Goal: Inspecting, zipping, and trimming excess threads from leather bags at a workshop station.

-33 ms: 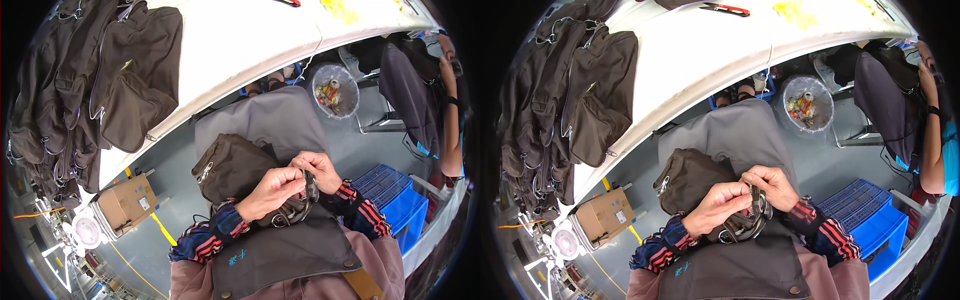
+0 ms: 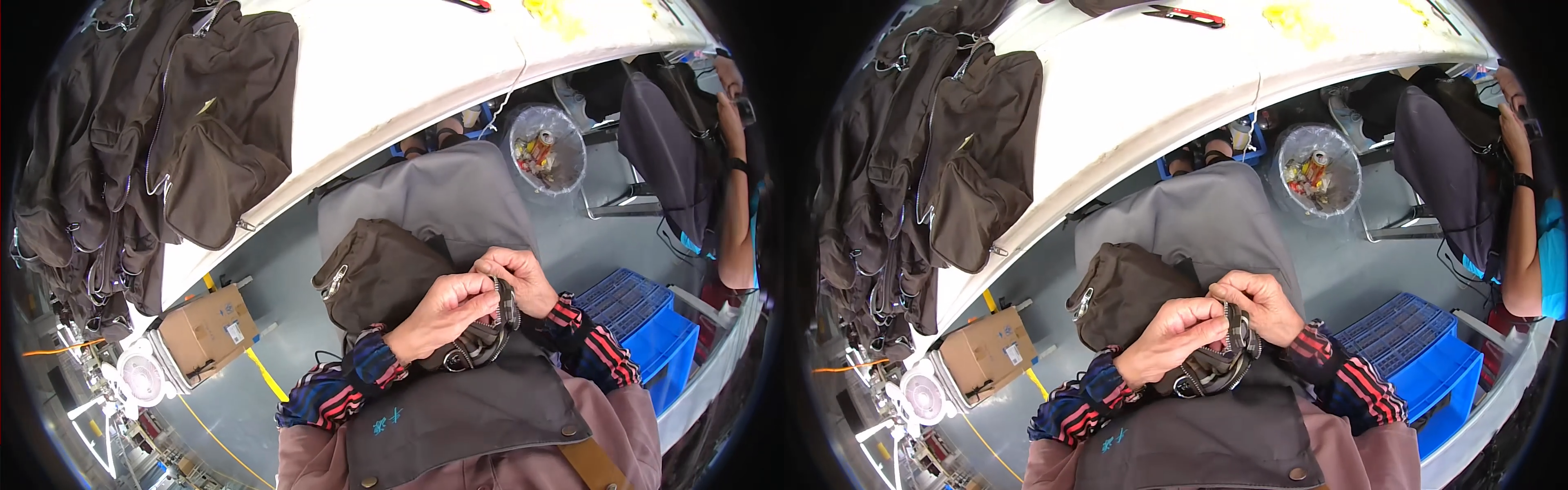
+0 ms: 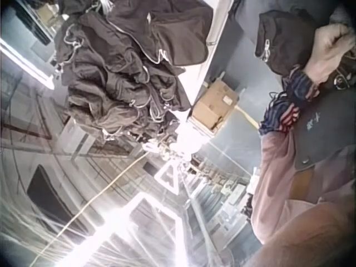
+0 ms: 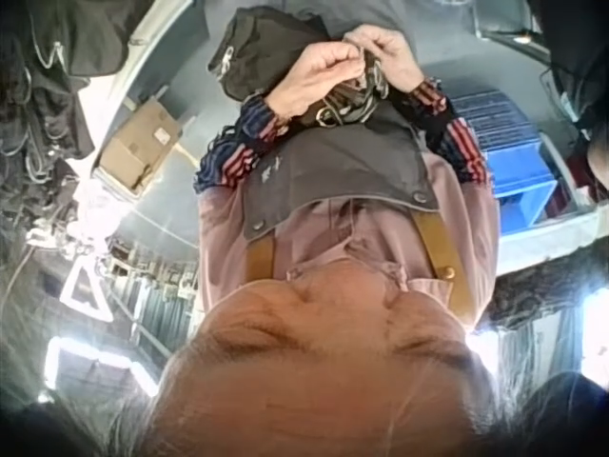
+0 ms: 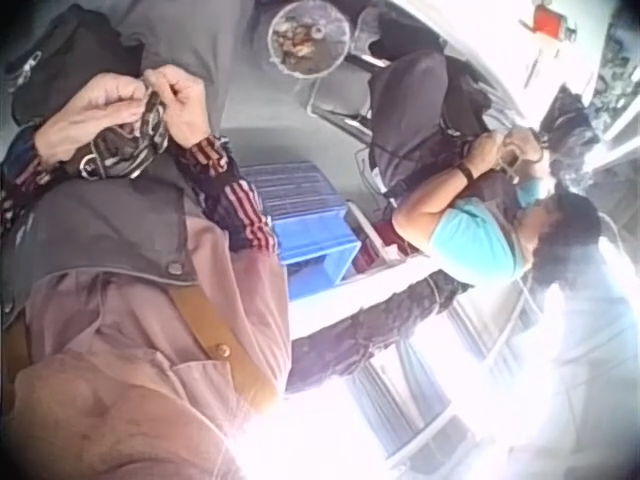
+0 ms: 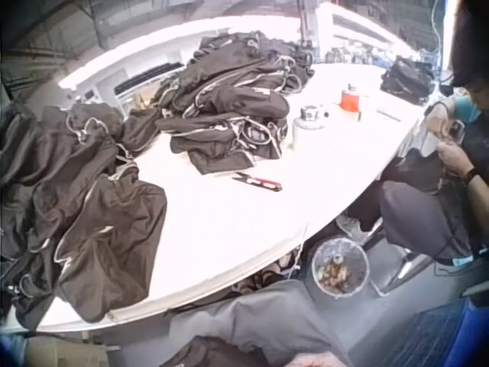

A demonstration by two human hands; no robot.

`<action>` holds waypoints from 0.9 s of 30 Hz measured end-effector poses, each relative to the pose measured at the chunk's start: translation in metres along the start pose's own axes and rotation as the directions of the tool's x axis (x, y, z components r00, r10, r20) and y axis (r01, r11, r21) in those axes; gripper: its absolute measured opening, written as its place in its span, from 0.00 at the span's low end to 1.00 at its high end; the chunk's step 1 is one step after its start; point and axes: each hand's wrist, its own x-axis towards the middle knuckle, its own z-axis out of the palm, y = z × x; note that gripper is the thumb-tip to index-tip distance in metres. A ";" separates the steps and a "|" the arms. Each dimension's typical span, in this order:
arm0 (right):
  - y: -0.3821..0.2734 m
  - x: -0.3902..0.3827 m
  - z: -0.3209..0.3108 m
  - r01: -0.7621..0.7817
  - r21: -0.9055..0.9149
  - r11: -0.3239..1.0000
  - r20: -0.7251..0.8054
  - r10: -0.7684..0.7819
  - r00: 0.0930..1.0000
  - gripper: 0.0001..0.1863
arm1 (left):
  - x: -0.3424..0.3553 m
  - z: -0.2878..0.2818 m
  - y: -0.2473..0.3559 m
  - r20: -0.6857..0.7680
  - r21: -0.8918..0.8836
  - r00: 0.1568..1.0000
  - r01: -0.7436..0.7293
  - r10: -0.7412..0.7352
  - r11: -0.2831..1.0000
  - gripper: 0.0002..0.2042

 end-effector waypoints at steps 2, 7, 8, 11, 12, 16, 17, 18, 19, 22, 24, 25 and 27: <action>0.001 0.002 -0.001 0.052 -0.110 0.993 -0.009 -0.053 0.999 0.11 | 0.001 0.001 0.000 -0.029 -0.041 1.000 -0.010 0.009 0.999 0.08; -0.023 -0.012 0.002 0.223 -0.543 0.809 -0.288 -0.429 0.856 0.02 | 0.000 0.001 0.002 -0.048 -0.100 0.999 0.020 -0.024 0.995 0.07; -0.028 -0.020 0.000 0.209 -0.545 0.812 -0.367 -0.456 0.811 0.03 | 0.000 0.002 0.002 -0.064 -0.113 0.998 0.004 -0.012 0.994 0.07; -0.046 -0.049 0.000 0.224 -0.546 0.807 -0.207 -0.389 0.898 0.11 | -0.001 0.002 0.003 -0.064 -0.114 0.998 -0.010 0.002 0.993 0.06; -0.049 -0.052 0.003 0.289 -0.547 0.786 -0.064 -0.383 0.922 0.14 | 0.000 0.003 0.002 -0.061 -0.115 0.998 -0.006 -0.001 0.993 0.06; -0.025 -0.039 0.015 0.179 -0.594 0.784 -0.137 -0.318 0.938 0.12 | 0.008 0.003 -0.004 -0.079 -0.165 0.997 -0.014 0.001 0.986 0.05; -0.021 -0.035 0.014 0.208 -0.564 0.799 -0.103 -0.318 0.942 0.12 | 0.008 0.002 -0.005 -0.093 -0.159 0.996 -0.019 0.004 0.987 0.04; -0.023 -0.033 0.012 0.209 -0.561 0.801 -0.101 -0.316 0.943 0.12 | 0.007 0.001 -0.004 -0.098 -0.159 0.995 -0.018 0.002 0.987 0.04; -0.027 -0.031 0.009 0.164 -0.520 0.838 -0.065 -0.230 0.971 0.12 | 0.006 0.000 -0.002 -0.102 -0.159 0.995 -0.003 -0.014 0.987 0.04; -0.027 -0.029 0.004 0.076 -0.426 0.902 -0.023 -0.095 0.995 0.14 | 0.005 -0.001 -0.001 -0.098 -0.171 0.995 0.007 -0.024 0.985 0.04; -0.027 -0.029 0.004 0.079 -0.391 0.917 0.008 -0.083 0.997 0.15 | 0.005 0.000 -0.001 -0.100 -0.180 0.995 -0.002 -0.017 0.984 0.04; -0.028 -0.029 0.003 0.078 -0.389 0.918 0.006 -0.083 0.997 0.15 | 0.006 0.000 -0.001 -0.104 -0.186 0.994 0.018 -0.037 0.982 0.03; -0.029 -0.028 0.001 0.053 -0.264 0.963 0.041 -0.044 0.998 0.15 | 0.007 -0.001 0.000 -0.106 -0.189 0.993 0.037 -0.058 0.981 0.03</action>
